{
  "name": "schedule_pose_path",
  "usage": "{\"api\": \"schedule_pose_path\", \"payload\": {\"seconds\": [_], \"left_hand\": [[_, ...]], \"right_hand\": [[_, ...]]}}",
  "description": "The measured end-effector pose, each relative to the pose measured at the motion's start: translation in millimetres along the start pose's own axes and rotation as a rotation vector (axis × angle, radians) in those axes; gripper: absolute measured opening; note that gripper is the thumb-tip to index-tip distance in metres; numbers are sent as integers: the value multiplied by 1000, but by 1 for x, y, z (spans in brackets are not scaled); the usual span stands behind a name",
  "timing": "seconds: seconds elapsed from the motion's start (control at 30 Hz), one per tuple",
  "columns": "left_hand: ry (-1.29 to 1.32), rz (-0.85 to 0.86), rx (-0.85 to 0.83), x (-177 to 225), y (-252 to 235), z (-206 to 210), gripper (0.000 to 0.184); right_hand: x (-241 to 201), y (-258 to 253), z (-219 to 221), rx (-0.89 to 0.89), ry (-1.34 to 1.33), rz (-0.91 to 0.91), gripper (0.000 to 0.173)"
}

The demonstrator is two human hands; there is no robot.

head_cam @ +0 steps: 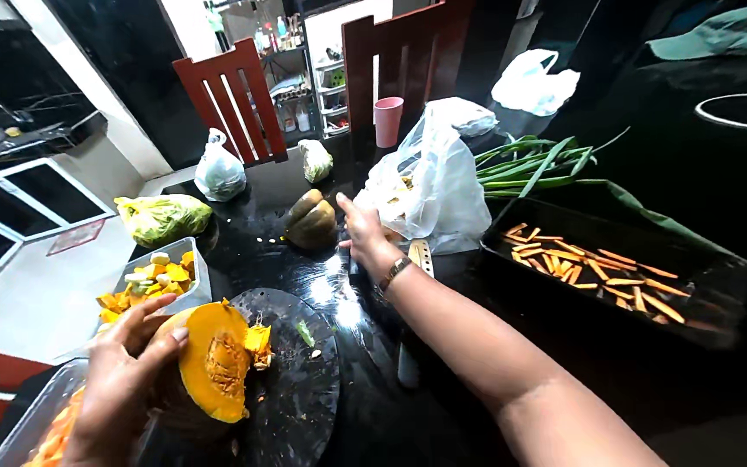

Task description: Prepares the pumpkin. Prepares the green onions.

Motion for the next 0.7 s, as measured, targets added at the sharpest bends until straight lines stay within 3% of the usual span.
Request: {"api": "schedule_pose_path", "payload": {"seconds": [0.1,0.17,0.23,0.3,0.4,0.47,0.53,0.63,0.7], "left_hand": [[115,-35,10,-17,-4,-6,43],[147,-39,-29,-26,-1,-3,45],[127,-31,-2,-30,8,-8,44],[131,-48,0,-36,24,-14,46],[282,-75,8,-30,52,-3,37],[410,-79,136,-24,62,4,39],[347,-63,320,4,67,15,39],[263,168,291,11,68,17,36],[194,384,231,30,67,26,38]], "right_hand": [[47,67,24,-230,152,88,29],[81,125,52,-542,370,200,34],[96,170,70,-806,570,88,42],[93,188,79,-928,648,-79,45],[100,192,86,-954,540,91,43],[104,198,92,-928,338,239,44],[105,207,99,-857,202,288,46],[102,204,100,-751,42,334,76],[86,195,91,-685,-90,270,74]]}}
Point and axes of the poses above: each hand's wrist, its own y-axis away from the middle knuckle, its own z-axis out of the palm, x = y × z, the point moved 10 cm from there along -y, towards the middle knuckle, and after that the axes turned 10 degrees about z, right-handed, at the moved point
